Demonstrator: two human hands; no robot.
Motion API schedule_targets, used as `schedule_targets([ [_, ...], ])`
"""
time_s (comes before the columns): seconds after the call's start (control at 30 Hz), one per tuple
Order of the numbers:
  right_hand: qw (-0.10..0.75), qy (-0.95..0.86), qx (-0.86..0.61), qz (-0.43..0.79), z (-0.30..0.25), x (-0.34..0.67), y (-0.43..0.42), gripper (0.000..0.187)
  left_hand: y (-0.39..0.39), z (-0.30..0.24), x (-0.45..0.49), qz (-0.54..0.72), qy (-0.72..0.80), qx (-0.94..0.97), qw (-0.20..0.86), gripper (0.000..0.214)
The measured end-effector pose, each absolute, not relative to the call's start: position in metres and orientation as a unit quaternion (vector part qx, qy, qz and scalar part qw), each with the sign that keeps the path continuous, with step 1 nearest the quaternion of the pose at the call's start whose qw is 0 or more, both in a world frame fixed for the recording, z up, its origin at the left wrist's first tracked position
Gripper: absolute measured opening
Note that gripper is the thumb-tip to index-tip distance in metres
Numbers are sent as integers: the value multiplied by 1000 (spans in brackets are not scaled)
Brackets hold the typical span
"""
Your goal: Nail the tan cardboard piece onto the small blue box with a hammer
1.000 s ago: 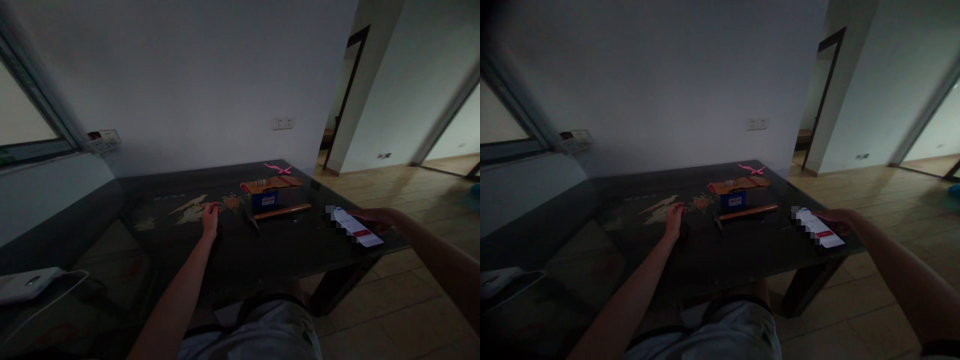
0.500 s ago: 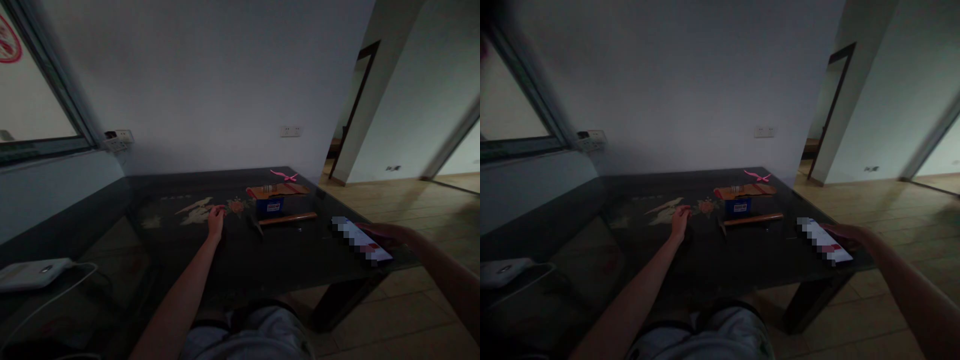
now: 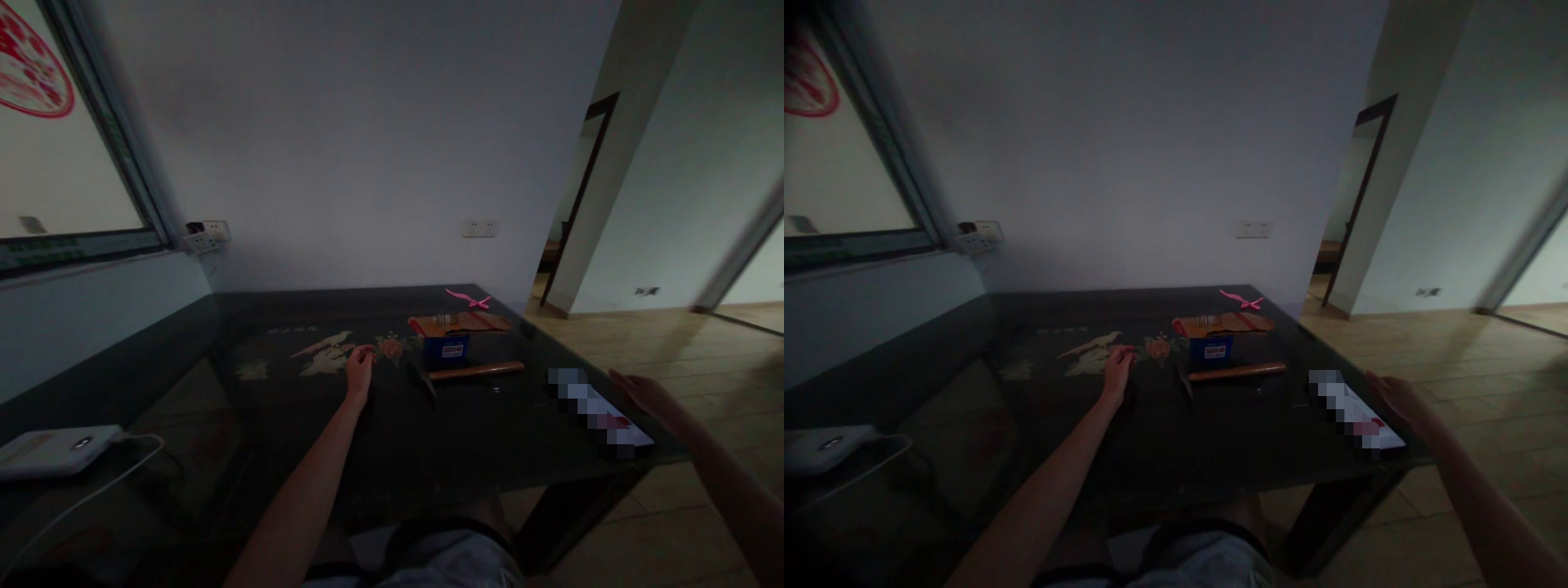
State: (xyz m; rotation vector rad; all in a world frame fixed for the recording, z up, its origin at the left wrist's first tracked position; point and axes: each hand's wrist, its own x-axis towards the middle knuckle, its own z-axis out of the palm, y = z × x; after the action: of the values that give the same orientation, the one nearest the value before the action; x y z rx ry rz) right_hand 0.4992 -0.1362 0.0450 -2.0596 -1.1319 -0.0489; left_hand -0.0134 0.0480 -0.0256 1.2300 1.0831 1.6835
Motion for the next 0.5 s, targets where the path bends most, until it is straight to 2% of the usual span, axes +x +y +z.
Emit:
schedule_targets([
  [0.13, 419, -493, -762, 22, 33, 447, -100, 24, 47, -25, -14, 661, 422, 488, 383, 14],
  [0.27, 441, -574, -684, 88, 7, 365, -50, 54, 44, -24, -16, 658, 428, 491, 378, 15],
  [0.33, 500, -587, -631, 88, -2, 330, -31, 68, 43, -23, -16, 653, 432, 495, 377, 16],
  [0.5, 518, -595, -610, 76, -2, 290, -6, 73, 43, -22, -15, 641, 439, 505, 375, 15],
])
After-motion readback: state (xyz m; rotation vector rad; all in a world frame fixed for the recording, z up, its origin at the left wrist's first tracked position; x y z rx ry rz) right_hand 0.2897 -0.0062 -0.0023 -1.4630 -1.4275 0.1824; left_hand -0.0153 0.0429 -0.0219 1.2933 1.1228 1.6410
